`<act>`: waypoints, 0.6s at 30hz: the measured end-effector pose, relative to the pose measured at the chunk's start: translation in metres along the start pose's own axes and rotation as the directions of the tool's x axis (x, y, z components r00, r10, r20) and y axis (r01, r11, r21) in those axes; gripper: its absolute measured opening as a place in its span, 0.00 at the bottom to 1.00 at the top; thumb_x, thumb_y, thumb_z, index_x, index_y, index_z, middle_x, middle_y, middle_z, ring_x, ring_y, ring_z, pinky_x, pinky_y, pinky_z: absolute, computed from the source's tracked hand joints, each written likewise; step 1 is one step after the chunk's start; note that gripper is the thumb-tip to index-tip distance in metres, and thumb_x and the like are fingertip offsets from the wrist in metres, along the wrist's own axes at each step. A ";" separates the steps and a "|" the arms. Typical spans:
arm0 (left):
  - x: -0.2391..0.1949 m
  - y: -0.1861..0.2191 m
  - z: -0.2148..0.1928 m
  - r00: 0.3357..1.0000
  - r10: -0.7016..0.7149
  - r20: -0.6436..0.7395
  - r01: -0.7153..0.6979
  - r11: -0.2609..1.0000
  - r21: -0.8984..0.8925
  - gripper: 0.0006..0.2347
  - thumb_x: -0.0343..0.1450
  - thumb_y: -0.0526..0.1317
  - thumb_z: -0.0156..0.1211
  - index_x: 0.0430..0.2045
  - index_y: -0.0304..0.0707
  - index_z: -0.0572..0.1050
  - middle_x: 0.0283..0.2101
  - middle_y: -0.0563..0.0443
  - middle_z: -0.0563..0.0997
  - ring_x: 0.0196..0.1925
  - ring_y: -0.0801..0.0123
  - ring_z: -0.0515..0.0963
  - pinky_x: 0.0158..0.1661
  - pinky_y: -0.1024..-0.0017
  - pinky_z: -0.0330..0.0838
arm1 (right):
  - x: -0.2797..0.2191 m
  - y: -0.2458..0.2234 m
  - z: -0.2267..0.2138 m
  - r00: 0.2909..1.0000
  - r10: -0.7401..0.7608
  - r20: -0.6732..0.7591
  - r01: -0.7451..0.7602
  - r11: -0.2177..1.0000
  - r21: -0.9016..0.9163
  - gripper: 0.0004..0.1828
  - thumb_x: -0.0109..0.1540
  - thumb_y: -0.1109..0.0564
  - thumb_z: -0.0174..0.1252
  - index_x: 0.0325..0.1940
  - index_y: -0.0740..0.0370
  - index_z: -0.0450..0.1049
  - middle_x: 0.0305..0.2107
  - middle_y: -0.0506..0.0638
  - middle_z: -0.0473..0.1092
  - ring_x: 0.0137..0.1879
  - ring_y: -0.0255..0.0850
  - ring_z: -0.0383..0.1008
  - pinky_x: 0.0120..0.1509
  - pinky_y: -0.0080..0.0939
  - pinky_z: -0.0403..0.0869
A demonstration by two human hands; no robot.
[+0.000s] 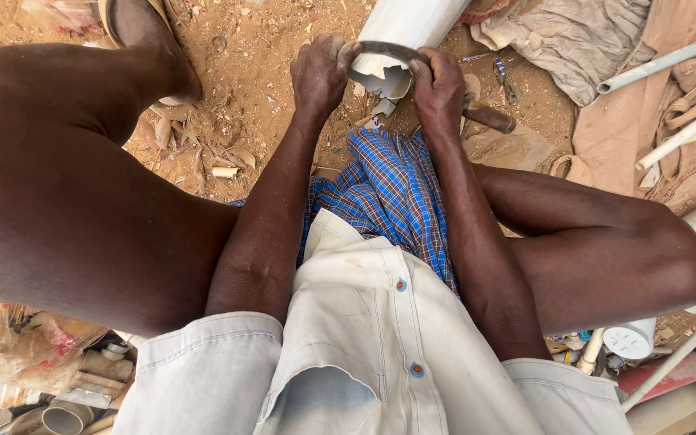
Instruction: The person sits on the ground and uses a curved blade tool to cut a white PVC pipe. They repeatedly strike the pipe with the tool to break through the material.
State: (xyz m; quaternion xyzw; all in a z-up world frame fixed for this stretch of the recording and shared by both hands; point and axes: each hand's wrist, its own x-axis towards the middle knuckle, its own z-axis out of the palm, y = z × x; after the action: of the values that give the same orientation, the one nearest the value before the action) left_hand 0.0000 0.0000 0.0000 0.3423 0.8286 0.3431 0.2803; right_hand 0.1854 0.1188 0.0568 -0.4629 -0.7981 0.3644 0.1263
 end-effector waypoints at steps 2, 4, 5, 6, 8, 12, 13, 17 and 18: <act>-0.006 -0.003 0.004 1.000 0.008 -0.029 -0.009 0.999 -0.048 0.16 0.77 0.53 0.53 0.25 0.47 0.78 0.30 0.53 0.78 0.35 0.64 0.73 0.39 0.57 0.65 | -0.008 0.005 0.001 1.000 -0.016 -0.002 0.016 1.000 0.009 0.10 0.70 0.59 0.56 0.53 0.63 0.76 0.44 0.54 0.73 0.47 0.42 0.76 0.52 0.44 0.79; -0.016 0.002 0.008 0.993 -0.090 0.074 0.098 0.989 -0.114 0.16 0.77 0.54 0.52 0.26 0.46 0.77 0.30 0.53 0.77 0.34 0.66 0.74 0.40 0.58 0.67 | -0.021 0.007 -0.005 0.999 -0.037 -0.005 0.037 0.999 -0.036 0.09 0.71 0.59 0.56 0.53 0.63 0.77 0.43 0.54 0.74 0.47 0.42 0.75 0.53 0.44 0.78; -0.011 0.007 0.005 0.987 -0.122 0.107 0.137 0.980 -0.147 0.17 0.77 0.55 0.52 0.26 0.46 0.77 0.30 0.53 0.77 0.33 0.67 0.74 0.40 0.59 0.68 | -0.013 0.004 -0.008 0.997 -0.071 -0.017 0.070 0.996 -0.059 0.08 0.72 0.58 0.56 0.53 0.62 0.77 0.42 0.54 0.74 0.47 0.43 0.75 0.53 0.45 0.78; -0.012 0.014 0.004 0.989 -0.100 0.112 0.113 0.987 -0.117 0.17 0.77 0.55 0.52 0.25 0.45 0.77 0.29 0.52 0.77 0.33 0.66 0.74 0.39 0.58 0.68 | -0.013 0.001 -0.013 0.991 -0.123 -0.046 0.116 0.986 -0.121 0.09 0.71 0.59 0.56 0.53 0.63 0.77 0.43 0.55 0.74 0.48 0.44 0.75 0.54 0.47 0.77; -0.008 0.016 -0.005 0.991 -0.098 0.096 0.102 0.994 -0.041 0.17 0.77 0.55 0.52 0.24 0.44 0.77 0.28 0.52 0.76 0.31 0.65 0.73 0.37 0.57 0.68 | -0.004 -0.007 -0.010 0.969 -0.241 -0.059 0.223 0.950 -0.219 0.09 0.70 0.59 0.58 0.52 0.65 0.77 0.43 0.56 0.74 0.51 0.47 0.74 0.55 0.53 0.73; -0.016 0.004 0.005 0.995 -0.082 0.065 0.086 0.994 -0.063 0.18 0.77 0.54 0.51 0.24 0.43 0.76 0.25 0.54 0.76 0.28 0.66 0.72 0.35 0.59 0.69 | -0.007 0.005 -0.005 0.997 -0.075 0.001 0.075 0.993 -0.086 0.09 0.71 0.56 0.56 0.51 0.61 0.77 0.42 0.54 0.74 0.47 0.43 0.75 0.54 0.50 0.77; -0.012 0.002 0.008 0.989 -0.115 0.095 0.125 0.986 -0.107 0.17 0.78 0.54 0.50 0.25 0.45 0.75 0.24 0.55 0.75 0.27 0.68 0.73 0.35 0.60 0.70 | -0.003 0.009 -0.005 0.998 -0.068 -0.007 0.067 0.993 -0.094 0.09 0.71 0.56 0.56 0.51 0.61 0.77 0.42 0.53 0.74 0.45 0.42 0.75 0.53 0.49 0.77; -0.011 0.005 0.008 0.994 -0.085 0.074 0.097 0.977 -0.190 0.16 0.77 0.53 0.50 0.25 0.46 0.76 0.27 0.55 0.75 0.30 0.70 0.73 0.36 0.61 0.70 | -0.005 0.011 -0.005 0.995 -0.087 -0.041 0.078 0.979 -0.189 0.08 0.70 0.55 0.59 0.49 0.62 0.78 0.40 0.53 0.74 0.45 0.43 0.75 0.51 0.50 0.75; -0.014 0.008 0.010 0.992 -0.076 0.101 0.090 0.986 -0.141 0.16 0.78 0.53 0.49 0.25 0.46 0.76 0.27 0.54 0.75 0.30 0.69 0.72 0.36 0.60 0.69 | -0.009 0.011 -0.009 0.991 -0.126 -0.049 0.110 0.964 -0.244 0.08 0.69 0.55 0.59 0.48 0.61 0.78 0.39 0.53 0.74 0.45 0.43 0.75 0.51 0.52 0.73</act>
State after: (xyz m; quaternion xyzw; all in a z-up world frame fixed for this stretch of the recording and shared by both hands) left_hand 0.0186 -0.0024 0.0029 0.3022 0.8005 0.3741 0.3578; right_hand 0.2024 0.1189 0.0564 -0.4379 -0.8580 0.2418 0.1163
